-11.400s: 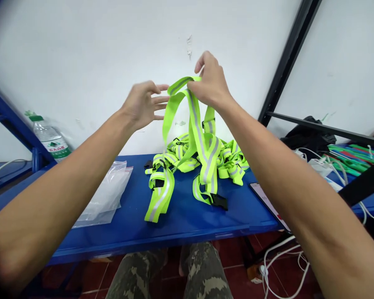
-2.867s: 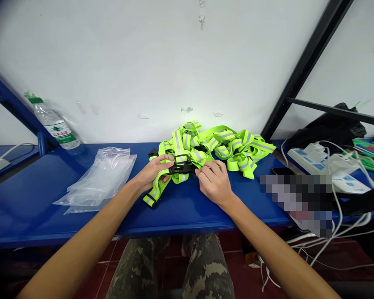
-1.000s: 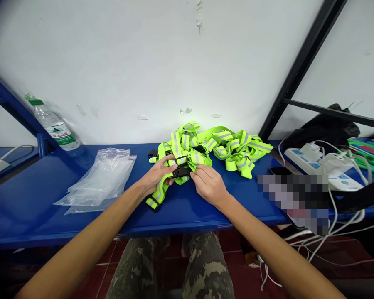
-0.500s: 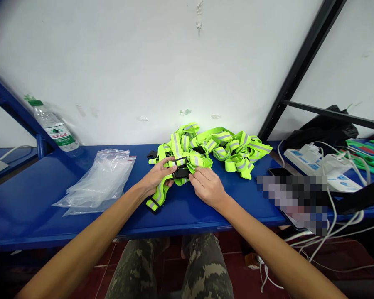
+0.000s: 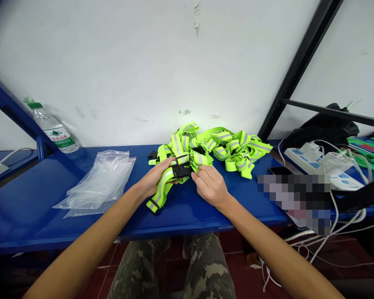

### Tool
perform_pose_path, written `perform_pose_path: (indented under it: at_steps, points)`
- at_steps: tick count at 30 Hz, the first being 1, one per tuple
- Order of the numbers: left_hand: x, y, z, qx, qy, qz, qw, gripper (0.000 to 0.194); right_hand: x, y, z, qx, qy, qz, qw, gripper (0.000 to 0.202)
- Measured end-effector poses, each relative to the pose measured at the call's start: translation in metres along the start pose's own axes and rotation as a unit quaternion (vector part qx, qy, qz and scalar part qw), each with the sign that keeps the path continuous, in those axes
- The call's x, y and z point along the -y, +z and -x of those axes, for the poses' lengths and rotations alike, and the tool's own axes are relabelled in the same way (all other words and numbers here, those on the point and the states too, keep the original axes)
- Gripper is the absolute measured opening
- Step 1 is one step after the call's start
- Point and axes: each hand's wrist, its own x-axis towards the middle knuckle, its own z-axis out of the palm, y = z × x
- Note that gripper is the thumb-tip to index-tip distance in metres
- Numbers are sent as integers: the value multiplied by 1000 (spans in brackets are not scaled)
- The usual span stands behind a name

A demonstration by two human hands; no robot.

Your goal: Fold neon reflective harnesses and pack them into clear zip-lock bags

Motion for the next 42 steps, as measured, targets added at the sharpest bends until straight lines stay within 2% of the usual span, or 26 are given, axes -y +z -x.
perform_pose_path:
  at_steps: [3, 8, 13, 16, 19, 22, 24, 26, 29, 31, 34, 37, 39, 42]
  points:
    - [4, -5, -3, -3, -1, 46, 999, 42, -2, 0, 3, -15, 30, -4, 999, 18]
    - [11, -9, -6, 3, 57, -18, 998, 75, -3, 3, 7, -8, 46, -21, 999, 20]
    - [13, -12, -10, -2, 44, -30, 999, 70, -2, 3, 6, -6, 50, -37, 998, 20]
    - [20, -17, -15, -29, 128, -135, 982, 67, 0, 2, 5, -7, 44, -53, 998, 20]
    - [25, -19, -16, -35, 210, -240, 947, 79, 1, 2, 5, -10, 40, -64, 997, 21]
    - [25, -15, -10, 8, 178, -260, 949, 96, 1, 2, 6, -6, 44, -75, 996, 22]
    - [22, -11, -6, 28, 140, -261, 955, 100, 1, 2, 7, -2, 52, -82, 995, 23]
    - [21, -8, -3, 26, 129, -267, 955, 98, 0, 3, 8, -2, 59, -87, 994, 23]
    - [20, -8, -2, 12, 161, -273, 948, 94, -1, 4, 11, -1, 67, -91, 994, 23]
    - [19, -9, -2, 33, 164, -267, 949, 96, -3, 5, 13, 0, 84, -90, 992, 23]
    - [20, -9, -4, 72, 128, -237, 960, 102, -3, 6, 14, -6, 121, -82, 989, 20]
    - [22, -5, -8, 6, 164, -233, 958, 91, -2, 7, 14, 6, 126, -73, 989, 17]
    - [24, -3, -10, -42, 216, -270, 937, 77, 0, 8, 14, 21, 119, -69, 990, 16]
    - [24, -5, -11, -50, 257, -349, 900, 67, 1, 8, 14, 33, 114, -70, 990, 13]
